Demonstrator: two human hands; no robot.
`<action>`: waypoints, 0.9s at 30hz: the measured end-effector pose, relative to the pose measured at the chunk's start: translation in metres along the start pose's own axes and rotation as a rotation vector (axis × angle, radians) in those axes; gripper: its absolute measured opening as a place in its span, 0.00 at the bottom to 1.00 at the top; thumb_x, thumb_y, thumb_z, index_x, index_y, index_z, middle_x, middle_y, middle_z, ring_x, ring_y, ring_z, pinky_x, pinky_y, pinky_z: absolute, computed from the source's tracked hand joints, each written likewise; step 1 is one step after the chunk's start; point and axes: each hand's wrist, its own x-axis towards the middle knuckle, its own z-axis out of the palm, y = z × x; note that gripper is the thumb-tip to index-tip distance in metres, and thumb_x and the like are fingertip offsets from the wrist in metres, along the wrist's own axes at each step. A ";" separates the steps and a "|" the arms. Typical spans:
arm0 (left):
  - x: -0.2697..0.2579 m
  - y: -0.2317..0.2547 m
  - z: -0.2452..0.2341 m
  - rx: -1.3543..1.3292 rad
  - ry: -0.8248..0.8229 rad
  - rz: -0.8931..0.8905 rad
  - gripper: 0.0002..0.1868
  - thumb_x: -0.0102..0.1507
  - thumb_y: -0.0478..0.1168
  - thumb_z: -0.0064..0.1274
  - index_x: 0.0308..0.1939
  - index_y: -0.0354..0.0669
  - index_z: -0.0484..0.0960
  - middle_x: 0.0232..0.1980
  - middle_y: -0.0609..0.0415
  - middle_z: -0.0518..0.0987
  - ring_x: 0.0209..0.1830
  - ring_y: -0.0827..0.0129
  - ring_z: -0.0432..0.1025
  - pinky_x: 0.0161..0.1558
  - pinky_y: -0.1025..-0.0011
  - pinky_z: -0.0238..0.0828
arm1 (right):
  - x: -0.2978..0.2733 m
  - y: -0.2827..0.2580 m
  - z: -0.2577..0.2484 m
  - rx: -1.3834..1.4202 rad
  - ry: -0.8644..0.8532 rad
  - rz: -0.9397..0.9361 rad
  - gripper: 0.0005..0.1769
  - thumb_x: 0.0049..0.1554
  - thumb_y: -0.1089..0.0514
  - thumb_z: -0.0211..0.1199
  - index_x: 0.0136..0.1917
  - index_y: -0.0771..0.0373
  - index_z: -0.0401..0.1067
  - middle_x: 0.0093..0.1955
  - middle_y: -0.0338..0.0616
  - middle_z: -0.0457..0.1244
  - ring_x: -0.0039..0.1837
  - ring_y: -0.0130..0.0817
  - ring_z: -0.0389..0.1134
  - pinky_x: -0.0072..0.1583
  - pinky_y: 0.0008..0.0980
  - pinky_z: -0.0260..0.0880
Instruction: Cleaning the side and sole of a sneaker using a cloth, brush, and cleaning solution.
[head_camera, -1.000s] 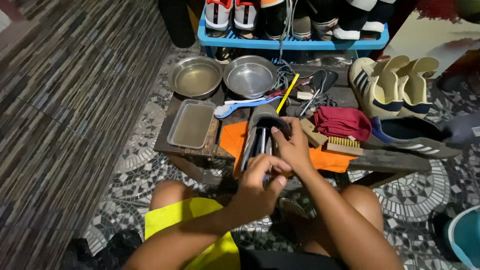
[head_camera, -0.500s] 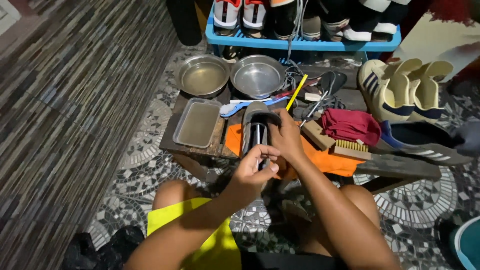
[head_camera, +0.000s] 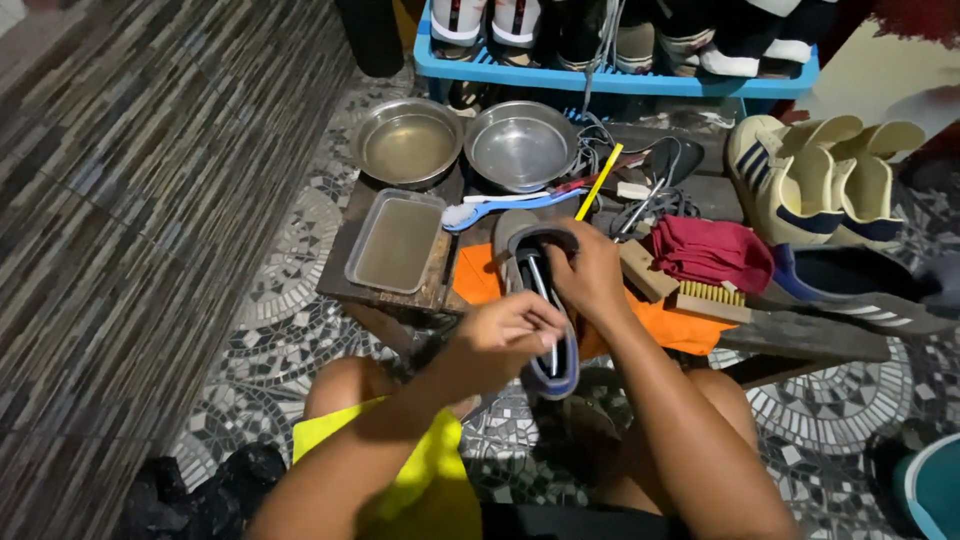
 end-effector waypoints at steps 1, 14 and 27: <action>0.007 0.007 -0.004 -0.001 -0.003 0.000 0.21 0.62 0.47 0.64 0.53 0.34 0.85 0.43 0.41 0.83 0.44 0.62 0.79 0.54 0.63 0.78 | 0.002 -0.003 -0.005 -0.002 0.001 0.002 0.10 0.63 0.64 0.63 0.57 0.64 0.79 0.50 0.58 0.71 0.57 0.63 0.72 0.58 0.54 0.74; 0.095 -0.013 -0.050 0.839 0.286 0.186 0.17 0.68 0.41 0.58 0.55 0.31 0.83 0.47 0.38 0.82 0.53 0.45 0.78 0.52 0.57 0.78 | 0.017 0.025 -0.020 0.149 -0.114 -0.192 0.09 0.58 0.62 0.71 0.53 0.61 0.81 0.52 0.52 0.73 0.58 0.60 0.74 0.60 0.51 0.73; 0.129 -0.043 -0.069 0.728 0.419 0.209 0.26 0.74 0.46 0.50 0.24 0.36 0.71 0.19 0.41 0.68 0.22 0.56 0.68 0.25 0.63 0.61 | 0.040 0.041 0.000 0.310 -0.160 0.086 0.08 0.67 0.58 0.65 0.48 0.62 0.81 0.40 0.46 0.73 0.45 0.33 0.72 0.52 0.42 0.73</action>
